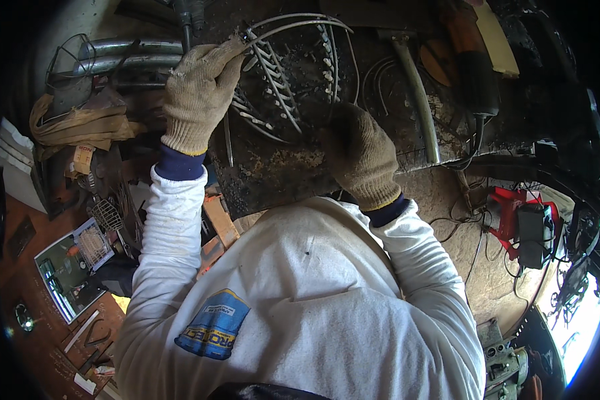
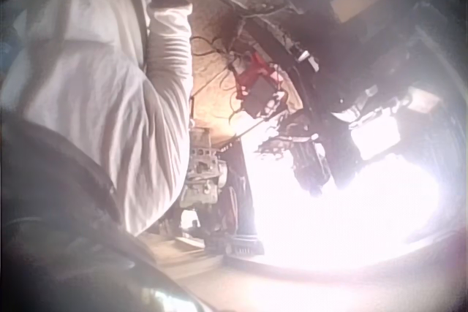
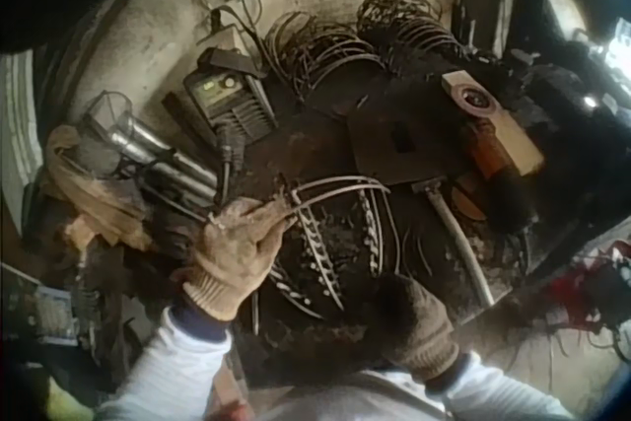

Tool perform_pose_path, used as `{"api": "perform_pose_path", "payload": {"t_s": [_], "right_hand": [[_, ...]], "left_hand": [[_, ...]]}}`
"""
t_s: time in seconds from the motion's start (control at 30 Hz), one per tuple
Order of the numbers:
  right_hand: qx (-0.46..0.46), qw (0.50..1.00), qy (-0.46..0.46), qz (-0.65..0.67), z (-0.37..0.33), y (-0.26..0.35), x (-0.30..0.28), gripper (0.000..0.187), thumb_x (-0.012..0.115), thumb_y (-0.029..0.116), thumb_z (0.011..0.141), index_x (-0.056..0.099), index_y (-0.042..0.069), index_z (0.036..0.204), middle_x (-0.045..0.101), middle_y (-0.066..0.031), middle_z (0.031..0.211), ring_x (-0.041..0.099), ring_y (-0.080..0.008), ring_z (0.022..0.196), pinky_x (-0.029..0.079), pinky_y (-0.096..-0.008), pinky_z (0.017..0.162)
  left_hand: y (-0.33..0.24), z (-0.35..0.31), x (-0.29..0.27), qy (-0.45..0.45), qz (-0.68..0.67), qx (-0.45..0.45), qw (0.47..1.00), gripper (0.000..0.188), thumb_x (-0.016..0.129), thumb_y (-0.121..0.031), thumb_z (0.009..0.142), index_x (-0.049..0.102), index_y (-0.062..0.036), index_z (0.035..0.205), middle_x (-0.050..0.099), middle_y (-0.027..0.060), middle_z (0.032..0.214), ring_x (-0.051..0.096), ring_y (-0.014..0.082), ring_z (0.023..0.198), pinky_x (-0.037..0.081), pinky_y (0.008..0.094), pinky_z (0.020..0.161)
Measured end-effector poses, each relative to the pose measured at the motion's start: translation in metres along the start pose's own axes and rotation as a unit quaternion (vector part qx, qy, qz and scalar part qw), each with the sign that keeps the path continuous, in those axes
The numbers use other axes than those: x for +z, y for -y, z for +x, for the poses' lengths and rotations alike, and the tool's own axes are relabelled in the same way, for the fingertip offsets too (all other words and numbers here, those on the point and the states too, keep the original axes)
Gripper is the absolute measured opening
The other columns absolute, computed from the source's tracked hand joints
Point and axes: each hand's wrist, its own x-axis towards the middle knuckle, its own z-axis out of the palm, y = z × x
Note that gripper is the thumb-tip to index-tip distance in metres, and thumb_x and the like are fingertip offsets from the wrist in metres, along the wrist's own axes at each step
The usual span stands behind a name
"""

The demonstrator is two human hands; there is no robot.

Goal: The person fits curved metal ribs into a circular metal frame on a workbench, using a hammer to tap the parts into place and pliers to adjust them.

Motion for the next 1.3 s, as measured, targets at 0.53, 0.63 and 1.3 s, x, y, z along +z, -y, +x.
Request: {"api": "perform_pose_path", "payload": {"t_s": [0.53, 0.63, 1.3], "right_hand": [[0.0, 1.0, -0.003, -0.011, 0.0, -0.001, 0.001, 0.035, 0.077, 0.018, 0.088, 0.065, 0.006, 0.119, 0.073, -0.0163, 0.101, 0.072, -0.0369, 0.093, 0.058, -0.0432, 0.08], [0.001, 1.0, -0.001, -0.016, 0.0, -0.002, 0.001, 0.035, 0.077, 0.017, 0.088, 0.065, 0.006, 0.119, 0.073, -0.0161, 0.1, 0.072, -0.0367, 0.092, 0.058, -0.0432, 0.079], [0.08, 0.997, 0.0, 0.02, 0.004, 0.004, -0.001, 0.036, 0.078, 0.02, 0.09, 0.064, 0.008, 0.121, 0.074, -0.0132, 0.093, 0.074, -0.0321, 0.088, 0.058, -0.0405, 0.077]], "left_hand": [[0.001, 0.002, -0.003, -0.026, -0.056, -0.006, 0.998, 0.023, 0.073, -0.028, 0.094, 0.075, -0.0201, 0.116, 0.075, 0.0081, 0.103, 0.075, 0.0276, 0.084, 0.062, 0.0372, 0.07], [0.012, 0.005, -0.008, -0.071, -0.088, 0.026, 0.993, 0.022, 0.076, -0.023, 0.092, 0.077, -0.0137, 0.111, 0.076, 0.0096, 0.103, 0.075, 0.0269, 0.082, 0.062, 0.0355, 0.071], [0.029, 0.007, -0.002, 0.046, -0.22, -0.112, 0.968, 0.029, 0.066, -0.023, 0.101, 0.072, -0.0067, 0.124, 0.074, 0.0129, 0.121, 0.071, 0.0253, 0.109, 0.056, 0.0331, 0.094]]}}
